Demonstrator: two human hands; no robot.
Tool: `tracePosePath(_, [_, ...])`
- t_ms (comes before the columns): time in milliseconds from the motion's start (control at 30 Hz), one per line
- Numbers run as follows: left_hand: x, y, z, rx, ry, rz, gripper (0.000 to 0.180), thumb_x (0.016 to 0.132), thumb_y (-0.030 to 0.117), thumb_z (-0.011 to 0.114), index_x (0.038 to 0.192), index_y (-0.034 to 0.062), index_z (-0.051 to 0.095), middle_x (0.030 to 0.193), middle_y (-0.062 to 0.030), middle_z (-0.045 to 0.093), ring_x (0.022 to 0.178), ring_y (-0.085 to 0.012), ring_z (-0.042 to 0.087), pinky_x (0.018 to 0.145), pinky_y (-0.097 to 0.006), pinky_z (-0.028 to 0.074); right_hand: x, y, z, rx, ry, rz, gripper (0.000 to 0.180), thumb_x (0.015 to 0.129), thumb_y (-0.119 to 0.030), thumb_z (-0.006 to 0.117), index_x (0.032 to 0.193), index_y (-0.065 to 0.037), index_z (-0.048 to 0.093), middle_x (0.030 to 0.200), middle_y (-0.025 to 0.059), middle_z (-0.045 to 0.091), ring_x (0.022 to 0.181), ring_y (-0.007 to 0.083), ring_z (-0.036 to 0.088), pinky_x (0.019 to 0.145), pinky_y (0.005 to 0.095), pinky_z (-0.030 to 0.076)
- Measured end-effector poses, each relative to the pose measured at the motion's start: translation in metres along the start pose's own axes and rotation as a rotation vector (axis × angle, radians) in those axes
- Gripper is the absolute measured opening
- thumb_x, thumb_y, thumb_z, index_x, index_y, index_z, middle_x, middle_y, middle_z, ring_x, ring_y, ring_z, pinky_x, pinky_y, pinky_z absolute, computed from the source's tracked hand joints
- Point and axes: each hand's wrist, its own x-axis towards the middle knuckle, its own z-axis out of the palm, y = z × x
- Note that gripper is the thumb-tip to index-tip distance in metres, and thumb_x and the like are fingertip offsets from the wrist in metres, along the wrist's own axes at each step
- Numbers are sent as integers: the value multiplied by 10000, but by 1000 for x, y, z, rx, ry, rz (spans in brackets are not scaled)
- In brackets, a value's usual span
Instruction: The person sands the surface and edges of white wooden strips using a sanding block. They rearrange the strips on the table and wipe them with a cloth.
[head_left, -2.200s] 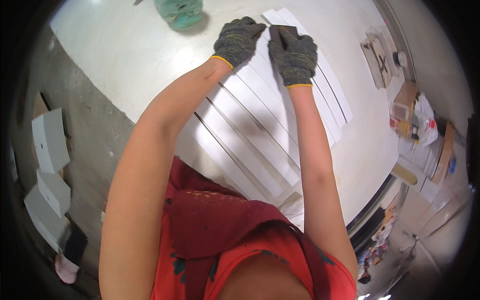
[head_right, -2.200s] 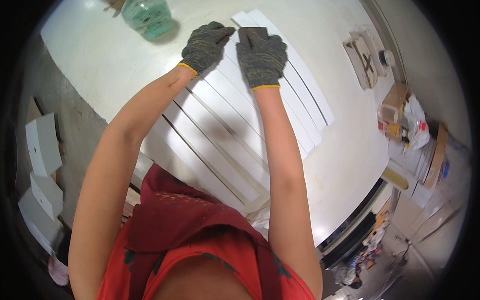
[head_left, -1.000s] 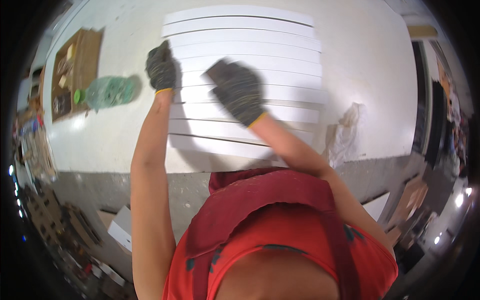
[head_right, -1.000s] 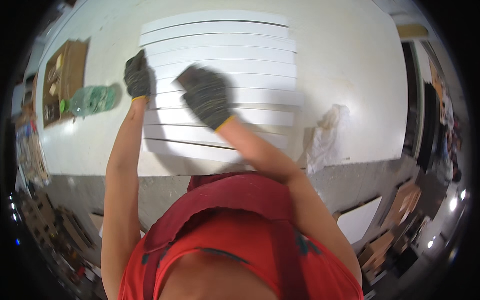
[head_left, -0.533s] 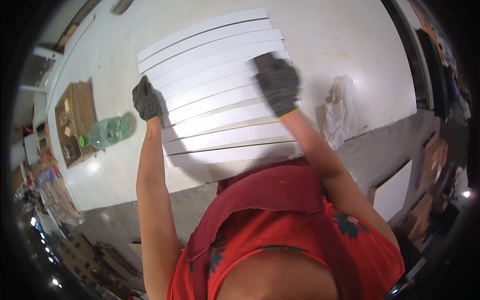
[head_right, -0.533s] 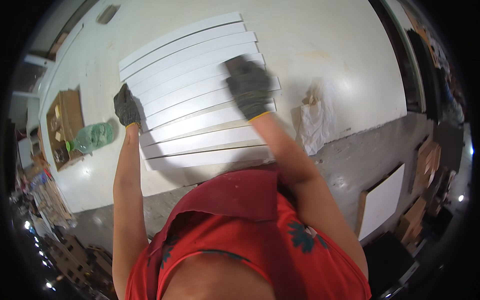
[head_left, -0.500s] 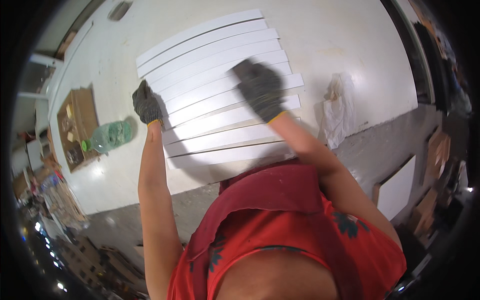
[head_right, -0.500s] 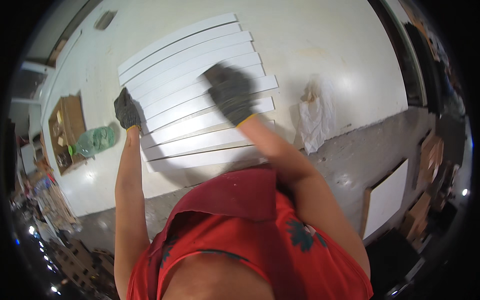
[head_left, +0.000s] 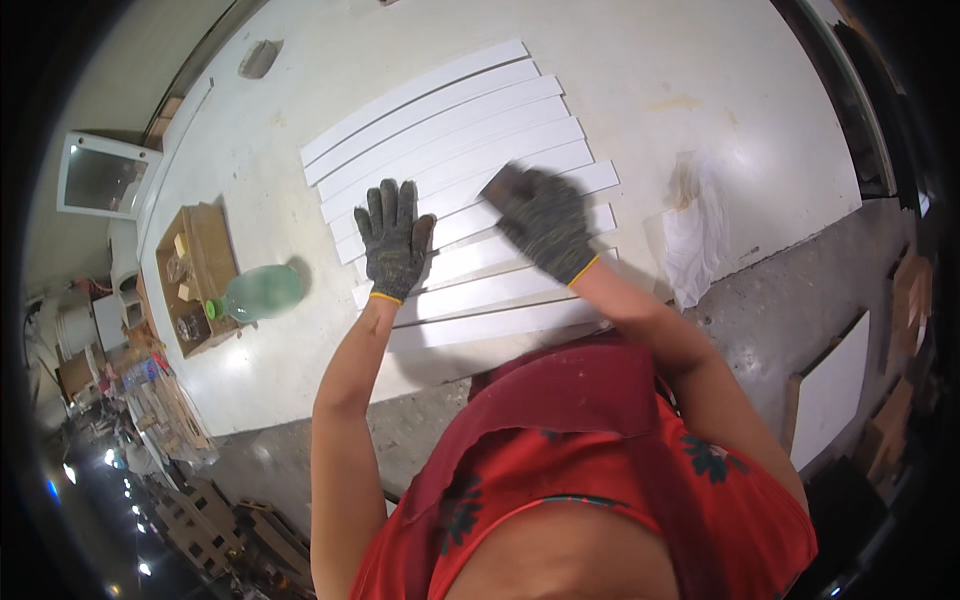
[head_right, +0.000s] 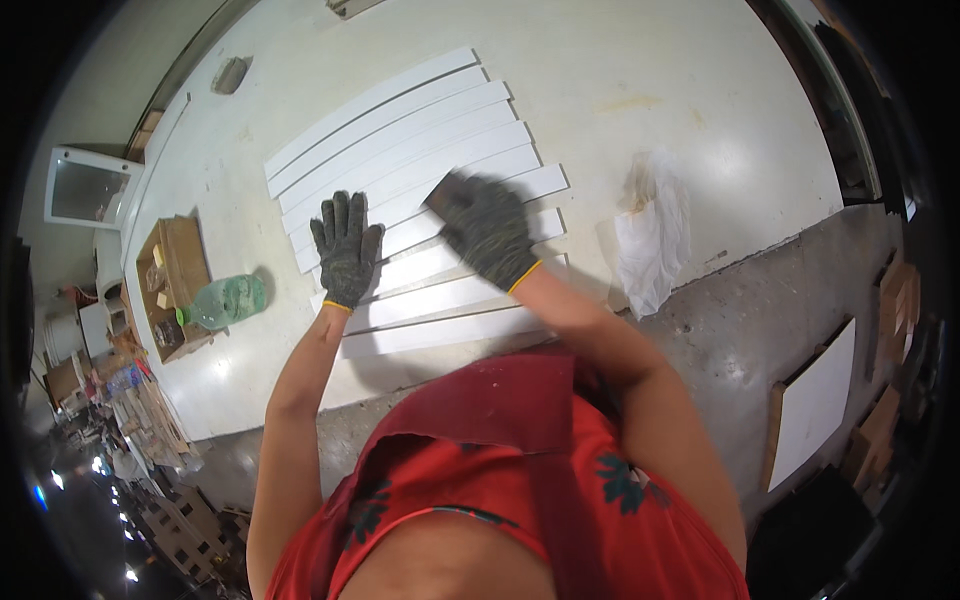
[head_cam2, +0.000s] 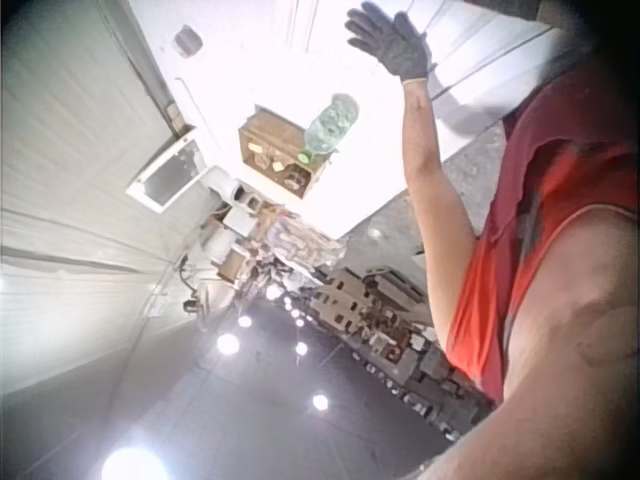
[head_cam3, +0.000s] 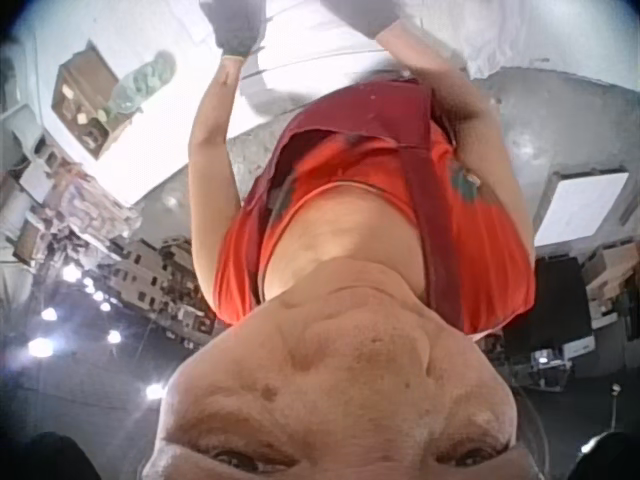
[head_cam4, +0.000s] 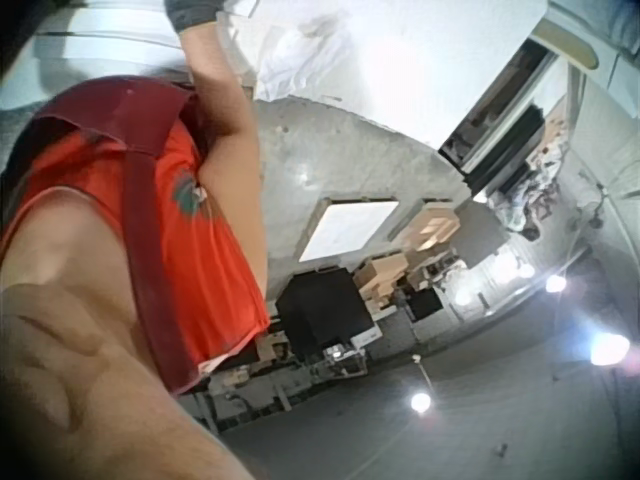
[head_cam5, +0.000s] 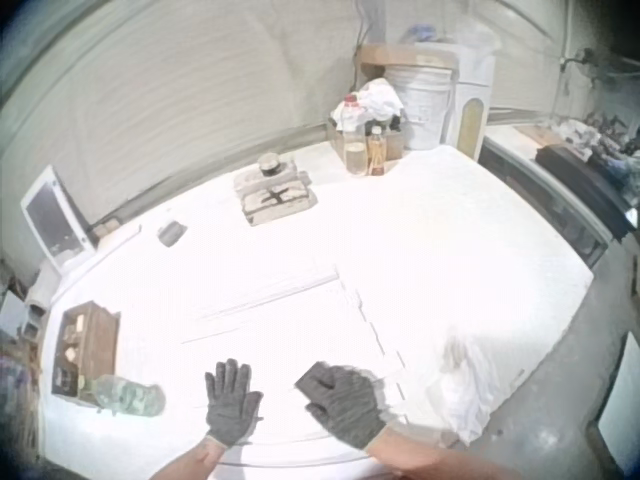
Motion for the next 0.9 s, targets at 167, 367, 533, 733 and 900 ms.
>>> tracePosePath(167, [-1, -1, -5, 42, -40, -37, 629, 999, 433, 483, 1529, 137, 320, 1593, -165, 256, 1479, -382, 189, 1193, -539, 67, 4, 55, -22, -136, -209, 275, 456, 709, -264, 766, 1153, -229, 670, 999, 90, 661, 921, 307, 627, 789, 431, 520])
tracePosePath(367, [3, 0, -3, 33, -32, -12, 654, 997, 453, 470, 1537, 127, 295, 1593, -173, 246, 1479, -398, 172, 1178, -588, 70, -4, 77, -24, -229, -83, 356, 455, 709, -295, 783, 1143, -195, 687, 967, 147, 631, 890, 338, 608, 770, 471, 496])
tracePosePath(533, [1, -6, -1, 29, -20, -21, 649, 1002, 455, 457, 1539, 131, 289, 1594, -167, 247, 1476, -397, 182, 1178, -588, 74, 3, 59, -33, -97, -168, 145, 449, 723, -265, 748, 1160, -238, 650, 1052, 78, 644, 891, 304, 610, 760, 455, 508])
tracePosePath(733, [4, -2, 1, 25, 1, -8, 648, 996, 467, 468, 1531, 137, 309, 1592, -159, 257, 1473, -398, 195, 1177, -588, 85, -18, 127, -57, -137, -31, 391, 354, 731, -286, 759, 1078, -253, 696, 925, 100, 646, 803, 321, 619, 693, 451, 521])
tracePosePath(900, [0, -7, 2, 27, 5, -4, 647, 998, 471, 462, 1533, 142, 307, 1594, -148, 259, 1473, -394, 197, 1176, -589, 90, -8, 71, -50, -97, -106, 188, 360, 722, -260, 758, 1080, -276, 715, 964, 104, 648, 873, 325, 624, 778, 464, 514])
